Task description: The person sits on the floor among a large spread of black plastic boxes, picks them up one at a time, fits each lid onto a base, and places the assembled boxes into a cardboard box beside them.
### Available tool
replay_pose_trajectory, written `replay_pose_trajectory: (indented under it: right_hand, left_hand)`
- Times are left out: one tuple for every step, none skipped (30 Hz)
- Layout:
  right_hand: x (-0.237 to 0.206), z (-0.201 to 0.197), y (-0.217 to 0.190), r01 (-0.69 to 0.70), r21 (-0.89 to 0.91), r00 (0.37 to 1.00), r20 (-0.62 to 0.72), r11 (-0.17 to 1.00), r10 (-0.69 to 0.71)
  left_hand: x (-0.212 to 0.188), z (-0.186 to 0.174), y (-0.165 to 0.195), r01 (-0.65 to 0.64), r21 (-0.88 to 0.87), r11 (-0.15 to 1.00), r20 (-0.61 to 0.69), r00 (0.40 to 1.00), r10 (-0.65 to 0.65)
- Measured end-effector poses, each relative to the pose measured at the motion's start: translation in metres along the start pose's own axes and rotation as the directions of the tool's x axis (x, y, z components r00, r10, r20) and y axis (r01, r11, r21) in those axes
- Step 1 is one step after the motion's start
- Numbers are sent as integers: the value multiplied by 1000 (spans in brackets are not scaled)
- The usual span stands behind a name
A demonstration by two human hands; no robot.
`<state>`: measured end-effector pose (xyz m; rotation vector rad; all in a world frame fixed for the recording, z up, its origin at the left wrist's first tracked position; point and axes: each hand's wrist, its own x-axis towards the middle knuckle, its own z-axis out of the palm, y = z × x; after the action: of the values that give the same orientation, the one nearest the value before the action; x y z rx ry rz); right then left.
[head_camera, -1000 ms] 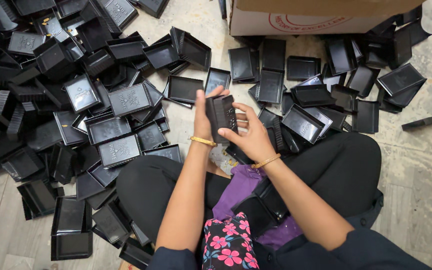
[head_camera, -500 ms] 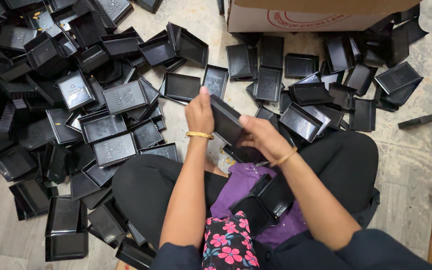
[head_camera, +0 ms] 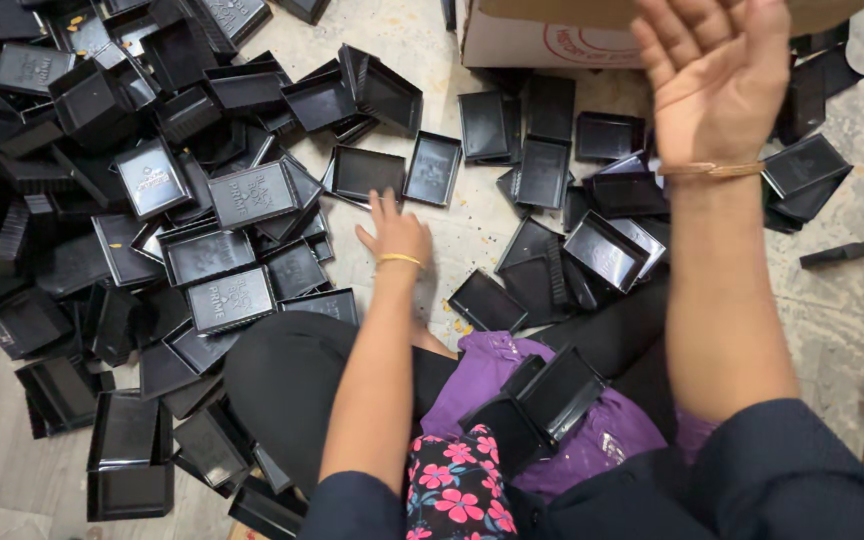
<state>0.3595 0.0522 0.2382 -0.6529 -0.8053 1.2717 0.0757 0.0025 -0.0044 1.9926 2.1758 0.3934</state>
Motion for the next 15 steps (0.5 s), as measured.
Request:
replay_pose_trajectory:
  right_hand:
    - [-2, -2, 7, -20, -80, 999, 36, 997, 23]
    - [-8, -5, 19, -34, -162, 996, 70, 986, 46]
    - [-13, -8, 36, -44, -244, 992, 103, 969, 71]
    - [-12, -9, 63, -207, -332, 967, 71, 920, 243]
    - [-28, -10, 97, -115, -560, 977, 84, 821, 195]
    - [-33, -11, 129, 89, -825, 968, 204, 558, 147]
    - [-41, -9, 164, 78, -777, 962, 222, 624, 156]
    - [-48, -5, 197, 14, -926, 967, 108, 377, 229]
    - [-56, -3, 224, 107, -929, 949, 201, 354, 241]
    - [-62, 7, 253, 319, -849, 918, 386, 421, 85]
    - [-69, 16, 275, 385, -845, 893, 443, 370, 83]
    - [-76, 26, 294, 452, -833, 863, 498, 318, 80]
    - [-82, 34, 308, 544, -815, 822, 565, 201, 68]
    - [-93, 42, 318, 621, -780, 777, 626, 80, 68]
    - [-103, 46, 322, 685, -727, 728, 681, -42, 76]
  left_hand:
    - [-5, 6, 6, 26, 123, 992, 82, 996, -36]
    - [-11, 9, 13, -2, 147, 989, 110, 994, -14]
    - [-18, 9, 21, -29, 168, 985, 139, 990, 6]
    - [-23, 5, 25, -57, 190, 980, 167, 986, 25]
    - [-26, -4, 25, 10, 53, 999, 160, 987, -19]
    - [-27, -16, 21, 76, -83, 994, 158, 986, -62]
    - [-27, -29, 17, 137, -218, 966, 160, 982, -104]
    - [-25, -45, 2, 192, -441, 877, 70, 981, -180]
    - [-22, -62, -17, 211, -644, 735, 4, 962, -273]
    - [-18, -77, -34, 100, -659, 745, -186, 939, -291]
    - [-16, -90, -51, -9, -650, 760, -366, 880, -303]
    - [-13, -100, -65, 34, -621, 783, -413, 835, -364]
    - [-11, -107, -74, 77, -594, 801, -461, 783, -417]
    - [-9, -110, -78, -10, -823, 568, -362, 780, -510]
    - [-6, -112, -80, -94, -958, 270, -237, 789, -566]
